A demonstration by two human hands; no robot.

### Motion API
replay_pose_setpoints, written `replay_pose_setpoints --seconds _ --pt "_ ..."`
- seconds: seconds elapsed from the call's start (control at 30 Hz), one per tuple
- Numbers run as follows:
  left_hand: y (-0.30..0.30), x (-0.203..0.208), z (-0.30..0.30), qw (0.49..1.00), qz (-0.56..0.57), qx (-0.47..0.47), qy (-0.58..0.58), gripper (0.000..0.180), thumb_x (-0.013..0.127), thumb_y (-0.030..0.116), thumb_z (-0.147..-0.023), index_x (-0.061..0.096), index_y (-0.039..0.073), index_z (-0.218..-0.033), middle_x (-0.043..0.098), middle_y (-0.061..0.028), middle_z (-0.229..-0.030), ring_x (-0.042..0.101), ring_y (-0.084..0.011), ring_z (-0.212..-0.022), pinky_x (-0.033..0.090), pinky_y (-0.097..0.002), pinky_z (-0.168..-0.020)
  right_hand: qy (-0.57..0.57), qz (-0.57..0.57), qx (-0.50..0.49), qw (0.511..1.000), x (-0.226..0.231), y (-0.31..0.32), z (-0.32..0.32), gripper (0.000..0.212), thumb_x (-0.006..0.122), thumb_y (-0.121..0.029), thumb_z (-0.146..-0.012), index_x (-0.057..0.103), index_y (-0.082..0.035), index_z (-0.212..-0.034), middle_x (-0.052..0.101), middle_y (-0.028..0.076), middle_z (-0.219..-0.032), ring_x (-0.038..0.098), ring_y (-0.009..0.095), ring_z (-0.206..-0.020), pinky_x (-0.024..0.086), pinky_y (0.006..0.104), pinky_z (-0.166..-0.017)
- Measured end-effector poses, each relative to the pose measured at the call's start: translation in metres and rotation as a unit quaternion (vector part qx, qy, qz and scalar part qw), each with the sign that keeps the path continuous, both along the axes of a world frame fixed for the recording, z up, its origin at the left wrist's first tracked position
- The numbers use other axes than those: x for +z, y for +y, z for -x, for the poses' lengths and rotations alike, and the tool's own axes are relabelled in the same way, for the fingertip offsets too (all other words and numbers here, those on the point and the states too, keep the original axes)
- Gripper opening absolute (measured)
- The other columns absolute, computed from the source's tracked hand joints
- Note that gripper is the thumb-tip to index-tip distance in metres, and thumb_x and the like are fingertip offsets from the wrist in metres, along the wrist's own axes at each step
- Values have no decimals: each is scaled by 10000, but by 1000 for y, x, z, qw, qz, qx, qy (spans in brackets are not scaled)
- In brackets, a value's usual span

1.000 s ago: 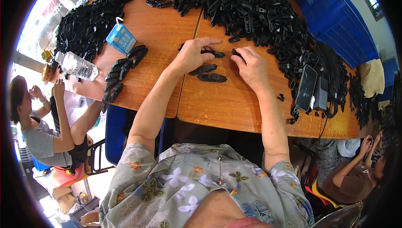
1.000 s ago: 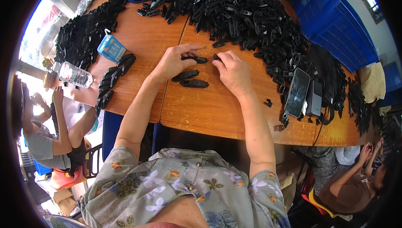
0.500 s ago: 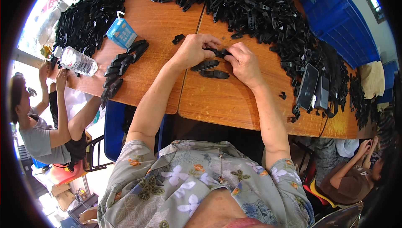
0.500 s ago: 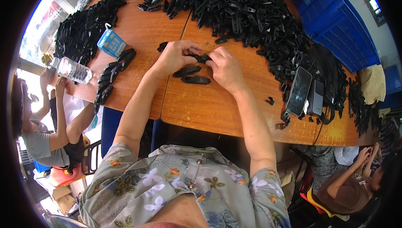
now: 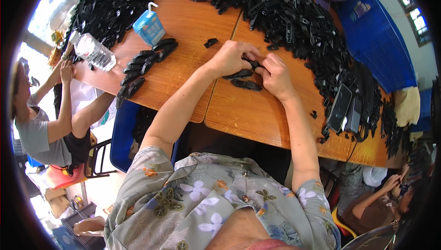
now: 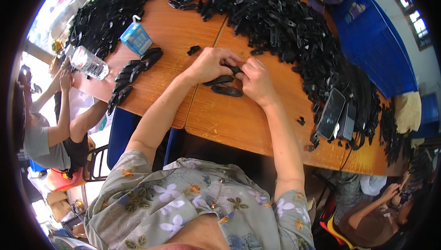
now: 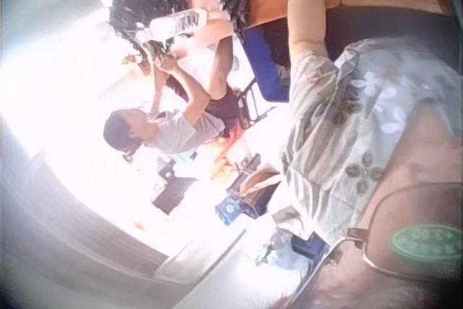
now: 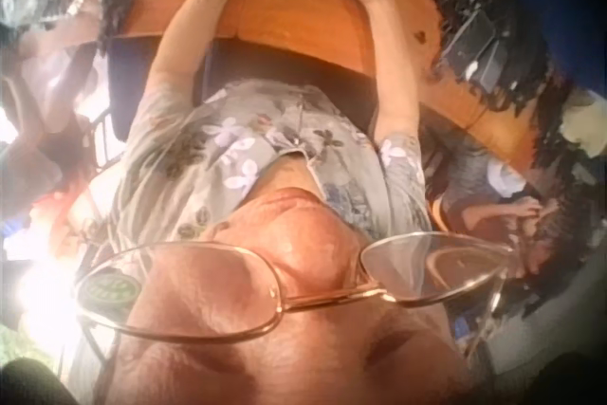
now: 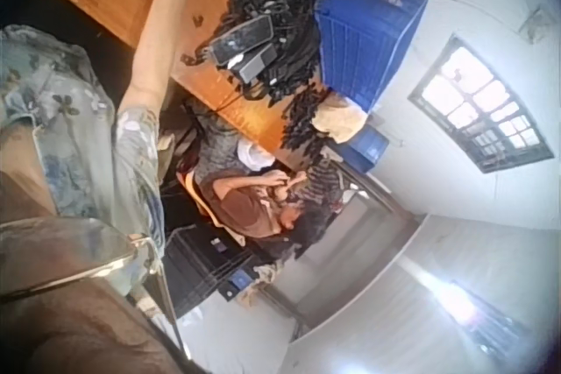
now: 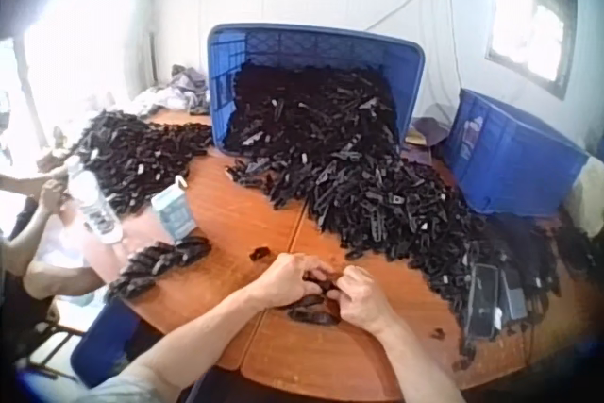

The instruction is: The person drinks from a carton, then assembles plastic parts together by hand and places them on the table. The person deposits a stack of assembled parts into a bin and assembles more plastic parts by hand.

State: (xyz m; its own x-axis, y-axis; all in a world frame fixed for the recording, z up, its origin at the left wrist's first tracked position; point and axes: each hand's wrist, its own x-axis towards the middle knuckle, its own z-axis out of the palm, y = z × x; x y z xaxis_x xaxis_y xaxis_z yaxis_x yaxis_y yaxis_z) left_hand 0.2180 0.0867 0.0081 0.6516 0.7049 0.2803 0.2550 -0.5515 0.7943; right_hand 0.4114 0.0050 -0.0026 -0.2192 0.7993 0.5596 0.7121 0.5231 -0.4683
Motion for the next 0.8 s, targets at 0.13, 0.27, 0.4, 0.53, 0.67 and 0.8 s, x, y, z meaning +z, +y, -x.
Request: replay_pose_setpoints --seconds 0.13,0.27,0.4,0.53,0.67,0.8 --pt "-5 5 1 998 48 -41 4 386 813 3 -735 766 50 -1115 778 -126 -1012 745 -208 -942 595 -328 -859 42 180 17 983 23 7 -21 73 743 -42 -865 725 28 -856 693 129 -816 662 261 -744 514 381 -680" --pt "-4 11 2 992 51 -100 56 373 831 30 -744 765 38 -1112 778 -122 -1010 741 -215 -958 590 -329 -884 44 54 19 997 65 61 2 204 752 -154 -875 790 -38 -1038 755 118 -1037 729 246 -946 566 337 -836" --pt "5 -1 23 976 127 -171 50 343 852 88 -773 778 37 -1104 783 -104 -1043 729 -205 -955 582 -328 -892 -5 246 213 946 62 117 78 323 746 -135 -835 780 -71 -1150 716 119 -1219 674 274 -1129 542 355 -965" --pt "7 17 24 957 194 -202 74 217 833 153 -837 810 66 -1034 797 -47 -1025 714 -146 -966 563 -281 -878 -120 233 229 937 34 149 78 323 774 -204 -803 795 -80 -1100 720 115 -1144 665 280 -1097 524 382 -986" --pt "15 26 28 965 182 -186 29 158 813 177 -870 819 71 -987 799 -40 -982 716 -132 -937 571 -287 -848 -52 144 147 977 4 136 30 240 754 -171 -837 772 -90 -1062 706 117 -1045 663 309 -1040 544 401 -883" --pt "74 12 39 964 125 168 -166 223 766 186 -919 792 77 -1111 796 -66 -997 726 -158 -910 584 -336 -802 -134 -67 -14 989 11 64 15 193 705 -21 -860 712 -35 -1052 655 120 -986 651 340 -946 548 418 -793"
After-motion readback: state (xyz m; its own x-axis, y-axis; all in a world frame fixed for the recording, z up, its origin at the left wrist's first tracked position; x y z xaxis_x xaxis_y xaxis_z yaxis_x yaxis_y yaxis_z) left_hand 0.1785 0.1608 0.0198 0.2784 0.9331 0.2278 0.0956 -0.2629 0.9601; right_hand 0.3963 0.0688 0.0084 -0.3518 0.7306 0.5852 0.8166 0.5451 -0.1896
